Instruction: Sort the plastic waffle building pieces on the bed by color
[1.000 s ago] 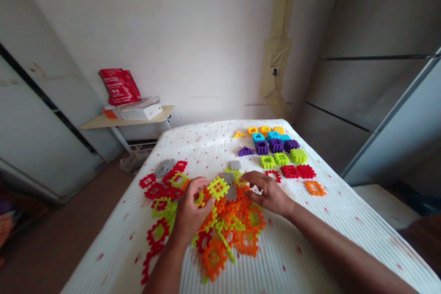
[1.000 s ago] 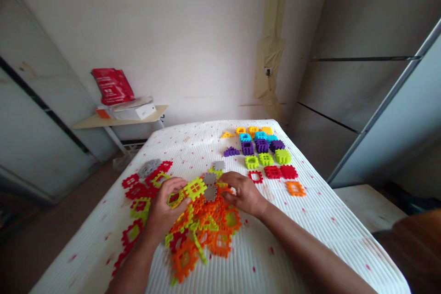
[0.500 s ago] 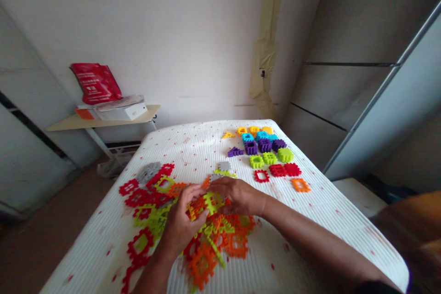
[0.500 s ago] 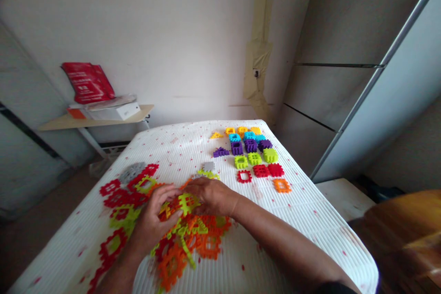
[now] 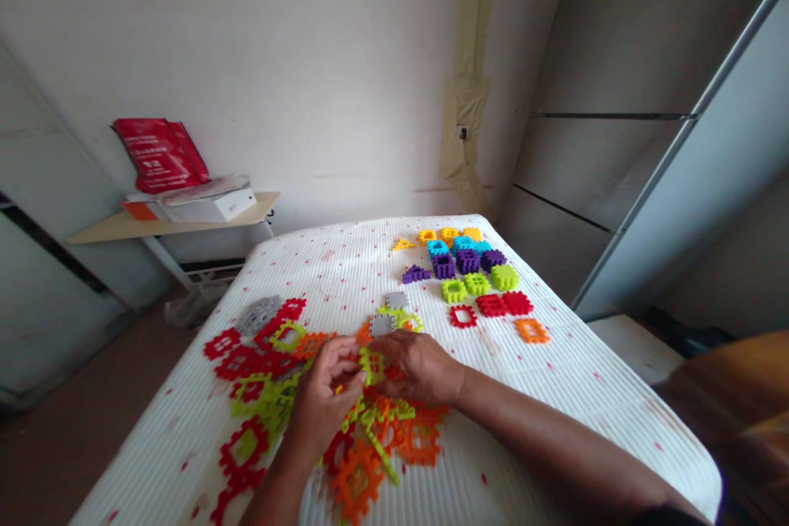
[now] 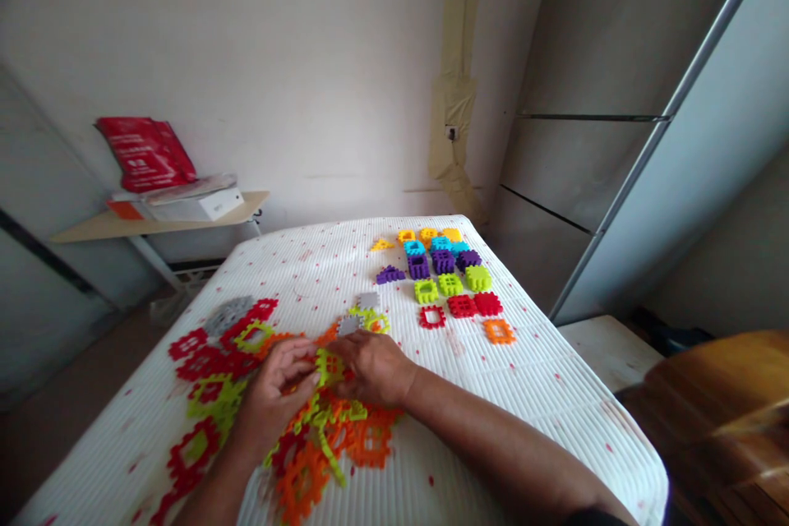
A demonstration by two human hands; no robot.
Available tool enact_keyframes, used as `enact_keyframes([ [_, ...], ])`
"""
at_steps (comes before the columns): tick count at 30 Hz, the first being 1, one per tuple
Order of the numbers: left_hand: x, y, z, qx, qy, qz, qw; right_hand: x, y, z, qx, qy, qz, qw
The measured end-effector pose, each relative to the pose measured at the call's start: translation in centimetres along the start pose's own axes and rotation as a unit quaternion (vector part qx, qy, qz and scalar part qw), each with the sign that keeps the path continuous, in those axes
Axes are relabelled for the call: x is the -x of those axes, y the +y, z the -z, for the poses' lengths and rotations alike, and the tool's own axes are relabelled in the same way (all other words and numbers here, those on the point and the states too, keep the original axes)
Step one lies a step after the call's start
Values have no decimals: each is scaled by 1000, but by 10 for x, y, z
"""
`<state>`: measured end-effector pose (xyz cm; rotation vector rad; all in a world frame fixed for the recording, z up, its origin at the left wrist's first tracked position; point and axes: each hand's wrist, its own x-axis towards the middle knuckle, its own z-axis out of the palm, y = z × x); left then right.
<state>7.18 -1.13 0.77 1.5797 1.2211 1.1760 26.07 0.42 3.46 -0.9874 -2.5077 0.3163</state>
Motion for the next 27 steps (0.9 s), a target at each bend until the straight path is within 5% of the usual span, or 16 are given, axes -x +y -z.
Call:
enact_keyframes([
  [9,2,7,1,78,26,17,996,-2,0,-3,-65,36,-33,997],
  [15,2,7,7,85,62,-7,994,13,55,61,86,86,-138,983],
  [20,0,0,10,76,73,-7,994,34,119,110,237,-10,-308,921],
  [27,-1,2,11,64,83,13,994,32,159,106,269,-101,-365,886],
])
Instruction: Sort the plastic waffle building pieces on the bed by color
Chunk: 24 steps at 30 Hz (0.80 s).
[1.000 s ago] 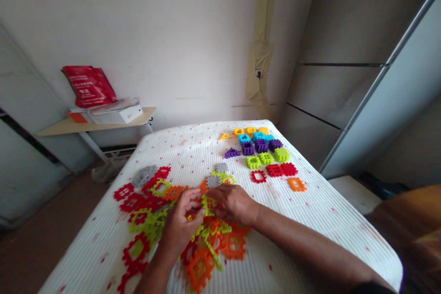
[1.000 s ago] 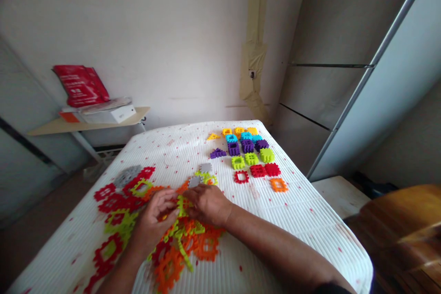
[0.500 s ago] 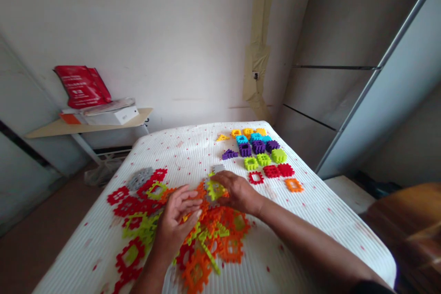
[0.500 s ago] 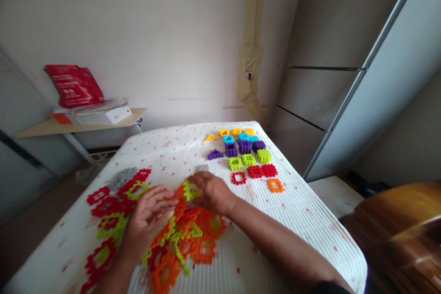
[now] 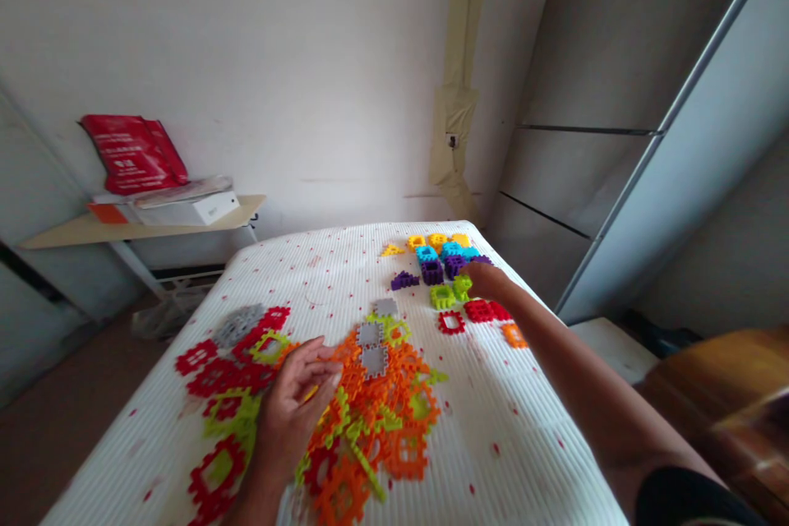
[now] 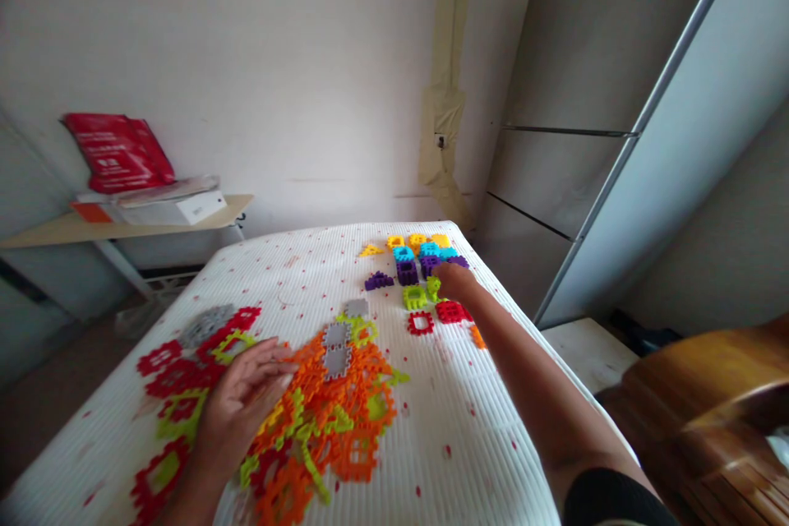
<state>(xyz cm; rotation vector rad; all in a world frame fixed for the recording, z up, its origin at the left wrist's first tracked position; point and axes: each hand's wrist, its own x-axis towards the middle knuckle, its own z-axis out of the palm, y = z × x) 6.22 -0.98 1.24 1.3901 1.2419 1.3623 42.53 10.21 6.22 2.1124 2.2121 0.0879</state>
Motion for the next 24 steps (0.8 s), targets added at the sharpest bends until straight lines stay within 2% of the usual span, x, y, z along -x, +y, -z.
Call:
enact_keyframes([
  [11,-1,-2,2,-11,17,-18,1000,-5,-3,-3,9,-29,7,1000],
  [19,-1,-4,3,-11,14,-26,1000,1,-6,4,2,-8,13,1000],
  [21,-3,-6,7,-26,43,-34,998,6,-8,8,-3,11,15,1000],
  [24,-9,-10,20,-67,142,-60,986,18,-20,10,-51,80,46,994],
])
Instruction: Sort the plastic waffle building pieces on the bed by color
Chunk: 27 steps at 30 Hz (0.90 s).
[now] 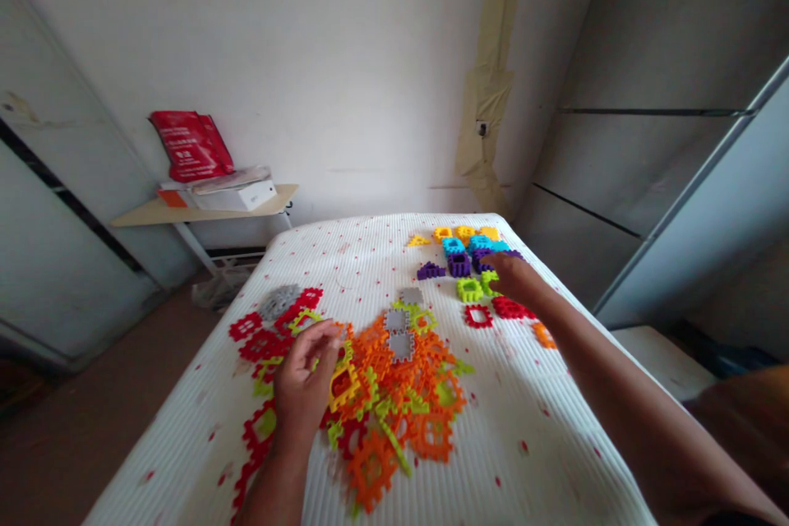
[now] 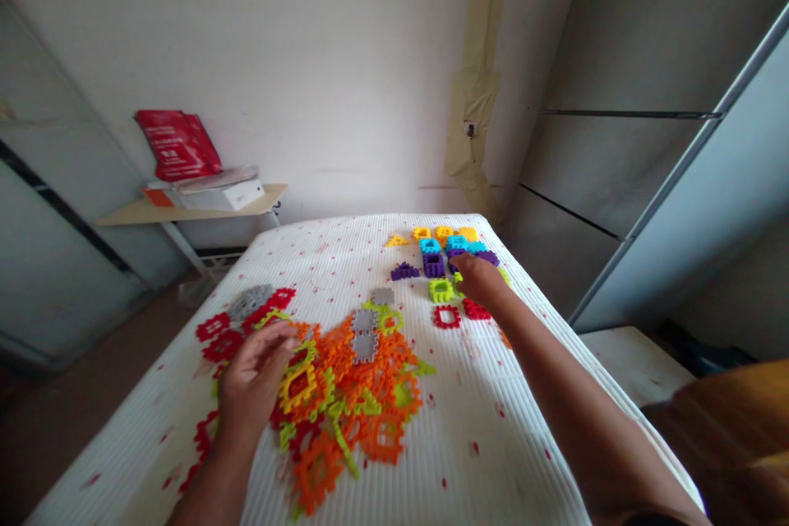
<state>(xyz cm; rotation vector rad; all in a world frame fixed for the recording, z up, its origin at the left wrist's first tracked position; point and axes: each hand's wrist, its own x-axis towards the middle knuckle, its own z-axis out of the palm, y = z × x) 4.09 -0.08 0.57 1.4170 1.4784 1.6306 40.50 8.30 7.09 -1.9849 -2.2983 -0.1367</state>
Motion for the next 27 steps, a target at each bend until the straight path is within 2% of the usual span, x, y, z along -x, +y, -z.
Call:
enact_keyframes([
  [3,-9,-5,13,-49,101,-17,994,12,-28,-4,-64,30,59,996],
  [6,-13,-6,21,-69,142,-24,987,16,-62,-11,-87,-5,94,992],
  [10,-12,-9,23,-97,138,-32,985,6,-100,-25,-64,-52,104,991],
  [13,-12,-15,23,-114,122,-41,985,-8,-118,-37,-47,-77,92,992],
  [18,-13,-19,23,-125,108,-51,985,-25,-134,-49,-51,-67,78,993],
  [27,-11,-14,19,-109,100,-55,988,-34,-153,-50,-43,-70,20,996],
])
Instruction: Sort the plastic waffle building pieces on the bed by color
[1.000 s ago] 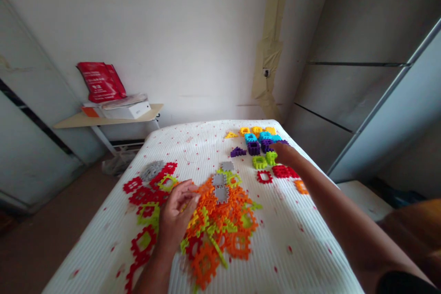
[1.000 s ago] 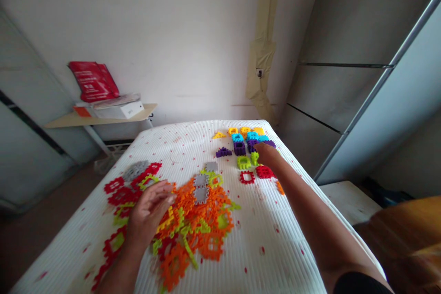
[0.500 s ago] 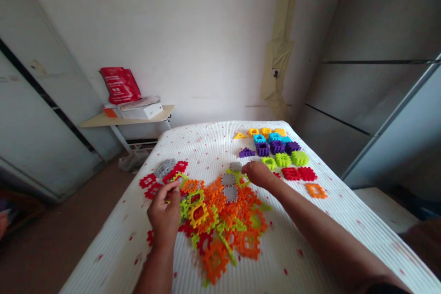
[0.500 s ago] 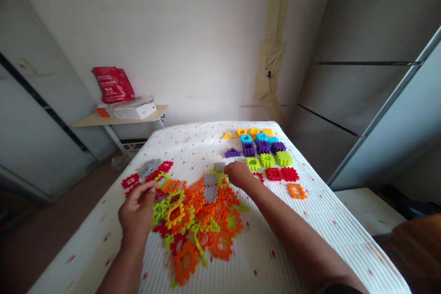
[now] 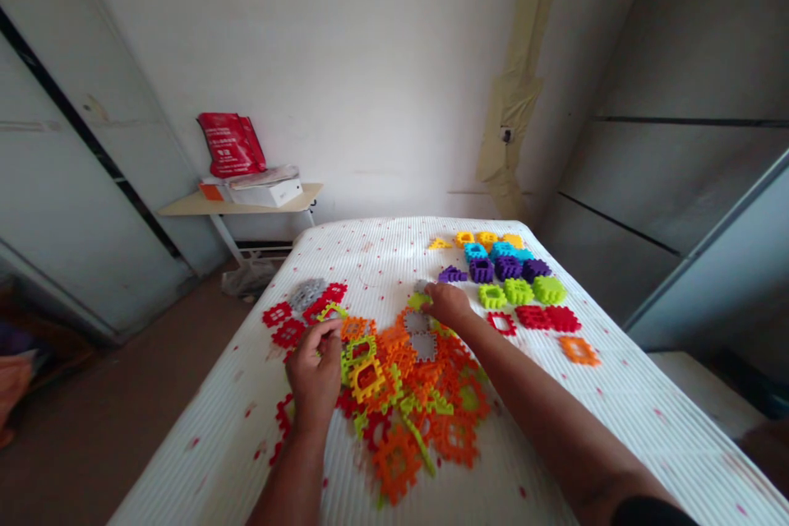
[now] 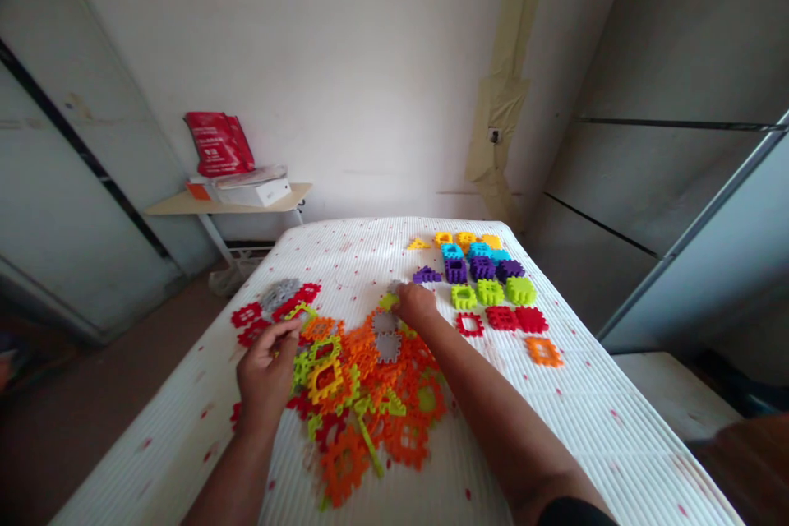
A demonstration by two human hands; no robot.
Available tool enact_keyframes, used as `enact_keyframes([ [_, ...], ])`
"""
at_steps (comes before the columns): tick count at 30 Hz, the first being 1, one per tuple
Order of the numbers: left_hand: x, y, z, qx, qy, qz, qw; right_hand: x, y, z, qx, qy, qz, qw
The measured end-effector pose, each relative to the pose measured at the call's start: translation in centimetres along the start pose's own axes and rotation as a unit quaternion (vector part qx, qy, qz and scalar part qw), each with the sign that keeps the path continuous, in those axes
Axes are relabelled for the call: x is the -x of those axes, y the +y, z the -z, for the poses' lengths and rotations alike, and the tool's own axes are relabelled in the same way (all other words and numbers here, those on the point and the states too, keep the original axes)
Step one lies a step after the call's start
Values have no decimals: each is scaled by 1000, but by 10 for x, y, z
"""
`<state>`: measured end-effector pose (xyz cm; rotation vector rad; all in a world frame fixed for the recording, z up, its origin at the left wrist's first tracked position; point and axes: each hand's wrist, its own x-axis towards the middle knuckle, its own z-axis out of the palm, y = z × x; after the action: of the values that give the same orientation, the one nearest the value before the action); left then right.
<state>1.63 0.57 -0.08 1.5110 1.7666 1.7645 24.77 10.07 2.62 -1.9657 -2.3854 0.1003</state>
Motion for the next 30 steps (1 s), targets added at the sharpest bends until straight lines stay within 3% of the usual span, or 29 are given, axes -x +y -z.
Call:
enact_keyframes([
  [14,1,9,-1,-11,-12,-17,1000,-18,-25,-13,-117,43,-8,992],
  [20,4,13,-2,17,-51,22,998,-3,-36,-5,-200,107,106,968],
  [24,7,20,-7,110,-122,88,982,20,-46,5,-239,219,244,914],
  [30,12,24,-10,269,-164,173,933,50,-60,4,-157,356,347,853],
])
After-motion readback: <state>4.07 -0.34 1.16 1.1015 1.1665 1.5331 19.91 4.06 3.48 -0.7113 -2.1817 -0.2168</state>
